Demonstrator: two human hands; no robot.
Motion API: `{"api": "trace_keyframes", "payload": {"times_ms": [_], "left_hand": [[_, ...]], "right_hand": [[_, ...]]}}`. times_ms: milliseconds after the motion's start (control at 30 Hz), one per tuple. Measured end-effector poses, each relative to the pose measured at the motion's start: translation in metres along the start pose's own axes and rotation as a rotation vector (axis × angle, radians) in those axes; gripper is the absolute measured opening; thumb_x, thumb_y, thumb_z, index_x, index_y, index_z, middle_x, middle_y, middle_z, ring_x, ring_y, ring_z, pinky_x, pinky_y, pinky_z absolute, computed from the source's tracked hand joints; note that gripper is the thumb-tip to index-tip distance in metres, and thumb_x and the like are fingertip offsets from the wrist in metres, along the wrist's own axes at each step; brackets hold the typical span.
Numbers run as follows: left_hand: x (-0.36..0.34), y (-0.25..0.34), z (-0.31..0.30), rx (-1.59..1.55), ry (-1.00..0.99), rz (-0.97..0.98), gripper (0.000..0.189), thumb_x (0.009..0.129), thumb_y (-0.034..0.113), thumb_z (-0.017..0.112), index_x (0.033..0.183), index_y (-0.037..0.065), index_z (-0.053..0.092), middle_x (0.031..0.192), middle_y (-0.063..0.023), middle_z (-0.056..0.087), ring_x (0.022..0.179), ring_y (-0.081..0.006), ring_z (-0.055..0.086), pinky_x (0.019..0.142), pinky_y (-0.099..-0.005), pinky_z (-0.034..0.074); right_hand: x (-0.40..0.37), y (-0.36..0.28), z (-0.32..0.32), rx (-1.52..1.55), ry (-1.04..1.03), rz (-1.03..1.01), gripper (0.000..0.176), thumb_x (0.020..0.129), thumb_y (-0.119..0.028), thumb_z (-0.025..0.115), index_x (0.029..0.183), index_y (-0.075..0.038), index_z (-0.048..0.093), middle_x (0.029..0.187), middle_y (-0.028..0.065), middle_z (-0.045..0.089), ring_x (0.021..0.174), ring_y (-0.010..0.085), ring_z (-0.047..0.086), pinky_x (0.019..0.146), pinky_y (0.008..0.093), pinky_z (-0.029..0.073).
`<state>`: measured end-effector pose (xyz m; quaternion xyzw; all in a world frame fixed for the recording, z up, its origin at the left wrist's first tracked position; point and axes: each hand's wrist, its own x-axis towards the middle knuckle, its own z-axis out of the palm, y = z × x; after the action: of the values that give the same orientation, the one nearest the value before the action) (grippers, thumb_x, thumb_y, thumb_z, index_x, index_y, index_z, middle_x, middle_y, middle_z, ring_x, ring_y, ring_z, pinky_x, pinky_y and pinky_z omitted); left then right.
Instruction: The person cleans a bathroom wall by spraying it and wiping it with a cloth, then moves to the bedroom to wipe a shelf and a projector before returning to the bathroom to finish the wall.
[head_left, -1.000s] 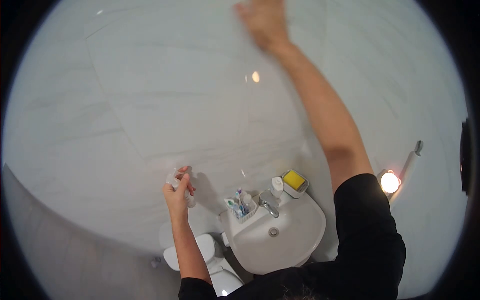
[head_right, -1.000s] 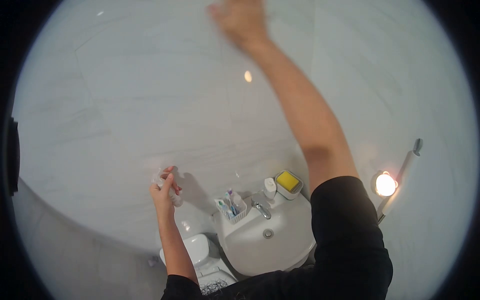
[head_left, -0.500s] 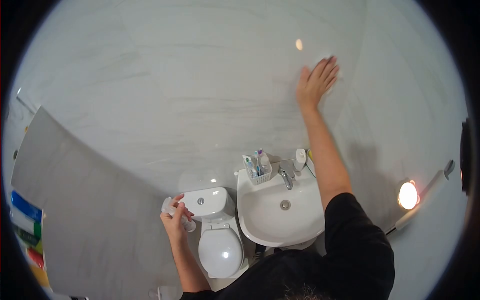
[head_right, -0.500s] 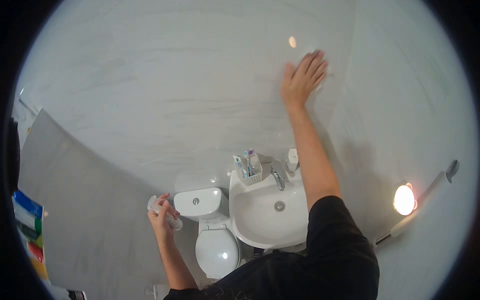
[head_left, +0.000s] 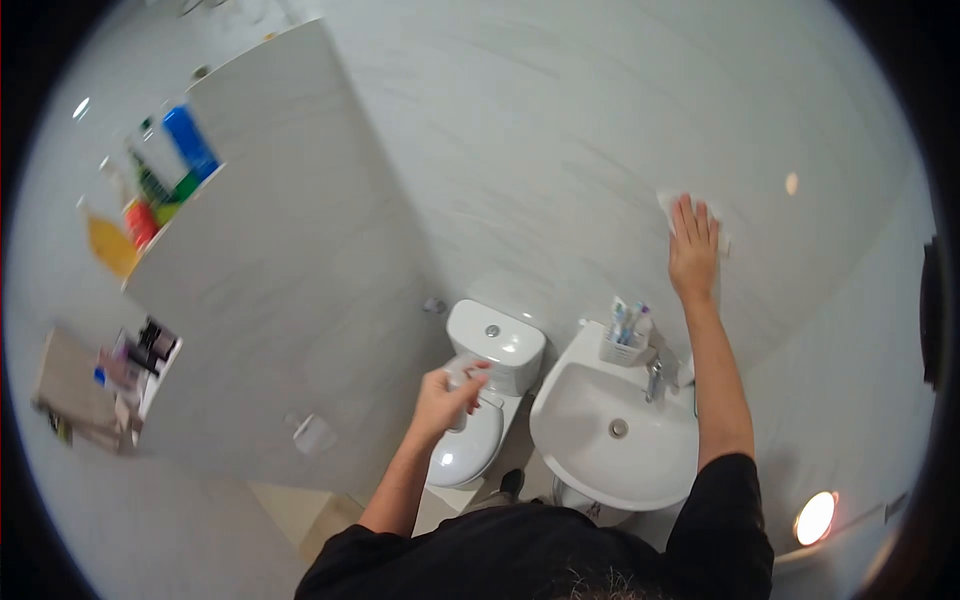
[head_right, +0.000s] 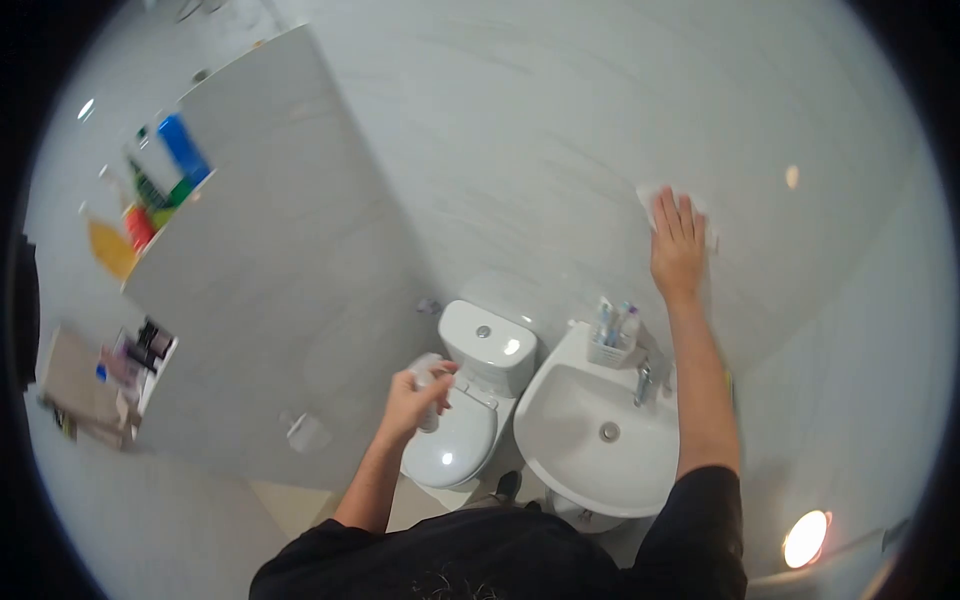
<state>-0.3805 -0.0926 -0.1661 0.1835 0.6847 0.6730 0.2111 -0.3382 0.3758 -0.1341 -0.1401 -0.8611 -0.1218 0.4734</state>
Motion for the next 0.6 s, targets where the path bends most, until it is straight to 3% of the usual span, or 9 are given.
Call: {"api": "trace_keyframes", "payload": {"times_ms": [33,100,167,200,267,400,533,600], "left_hand": [[-0.006,-0.015,-0.004,0.083,-0.046,-0.036,0.029,0.09,0.02,0.072,0.113,0.001,0.071,0.068,0.0011,0.061,0.057,-0.007,0.056,0.054,-0.0247,0.049],[-0.023,-0.026,-0.007,0.244,-0.107,-0.083,0.031,0.091,0.025,0.073,0.116,0.005,0.072,0.069,0.0019,0.061,0.059,-0.0053,0.056,0.054,-0.0234,0.047],[-0.04,-0.033,-0.008,0.287,-0.141,-0.093,0.03,0.092,0.026,0.073,0.116,0.008,0.072,0.069,0.0014,0.061,0.06,-0.005,0.055,0.054,-0.0235,0.045],[-0.047,-0.031,-0.01,0.273,-0.105,-0.096,0.03,0.092,0.026,0.073,0.116,0.008,0.072,0.069,0.0014,0.061,0.06,-0.005,0.055,0.054,-0.0235,0.045],[-0.061,-0.025,-0.018,0.197,-0.065,-0.112,0.03,0.093,0.025,0.072,0.117,0.007,0.071,0.068,0.0016,0.061,0.059,-0.0056,0.055,0.055,-0.0241,0.045],[-0.092,-0.024,-0.054,0.022,0.141,-0.068,0.031,0.093,0.023,0.071,0.118,0.004,0.07,0.065,0.0025,0.057,0.058,-0.0059,0.053,0.056,-0.0244,0.044],[-0.144,-0.025,-0.1,-0.013,0.344,-0.09,0.029,0.093,0.022,0.07,0.115,0.003,0.07,0.064,0.0031,0.056,0.058,-0.0056,0.052,0.055,-0.0247,0.043],[-0.179,-0.036,-0.127,-0.047,0.446,-0.089,0.029,0.093,0.021,0.071,0.116,0.002,0.07,0.064,0.003,0.056,0.058,-0.0056,0.052,0.055,-0.0249,0.043]], "right_hand": [[-0.01,-0.017,0.008,0.094,-0.009,-0.001,0.051,0.097,-0.013,0.055,0.148,-0.013,0.048,0.158,0.0032,0.041,0.146,0.032,0.036,0.118,0.0527,0.026],[-0.025,-0.058,0.024,0.285,0.009,-0.004,0.04,0.102,-0.017,0.051,0.142,-0.012,0.055,0.147,0.0097,0.054,0.135,0.0297,0.05,0.113,0.0485,0.036],[-0.016,-0.114,0.0,0.948,-0.567,0.771,0.034,0.105,-0.024,0.049,0.132,-0.006,0.06,0.126,0.0136,0.066,0.118,0.0238,0.062,0.103,0.0435,0.046],[-0.02,-0.137,0.01,0.963,-0.589,0.738,0.034,0.105,-0.024,0.049,0.132,-0.006,0.06,0.126,0.0136,0.066,0.118,0.0238,0.062,0.103,0.0435,0.046],[-0.037,-0.187,0.037,1.827,-0.291,1.113,0.039,0.104,-0.028,0.051,0.13,0.0,0.059,0.113,0.0109,0.07,0.104,0.0218,0.068,0.093,0.0384,0.053],[-0.043,-0.307,-0.016,2.158,-0.684,1.143,0.035,0.103,-0.027,0.054,0.121,0.002,0.062,0.11,0.0105,0.07,0.101,0.0226,0.069,0.092,0.038,0.054],[-0.102,-0.405,-0.043,2.02,-1.385,0.865,0.032,0.102,-0.024,0.056,0.121,0.001,0.062,0.112,0.0101,0.07,0.101,0.0212,0.069,0.091,0.0369,0.055],[-0.142,-0.45,-0.055,1.945,-1.595,0.843,0.028,0.102,-0.022,0.058,0.117,0.001,0.063,0.109,0.0107,0.07,0.098,0.0204,0.069,0.089,0.0364,0.055]]}}
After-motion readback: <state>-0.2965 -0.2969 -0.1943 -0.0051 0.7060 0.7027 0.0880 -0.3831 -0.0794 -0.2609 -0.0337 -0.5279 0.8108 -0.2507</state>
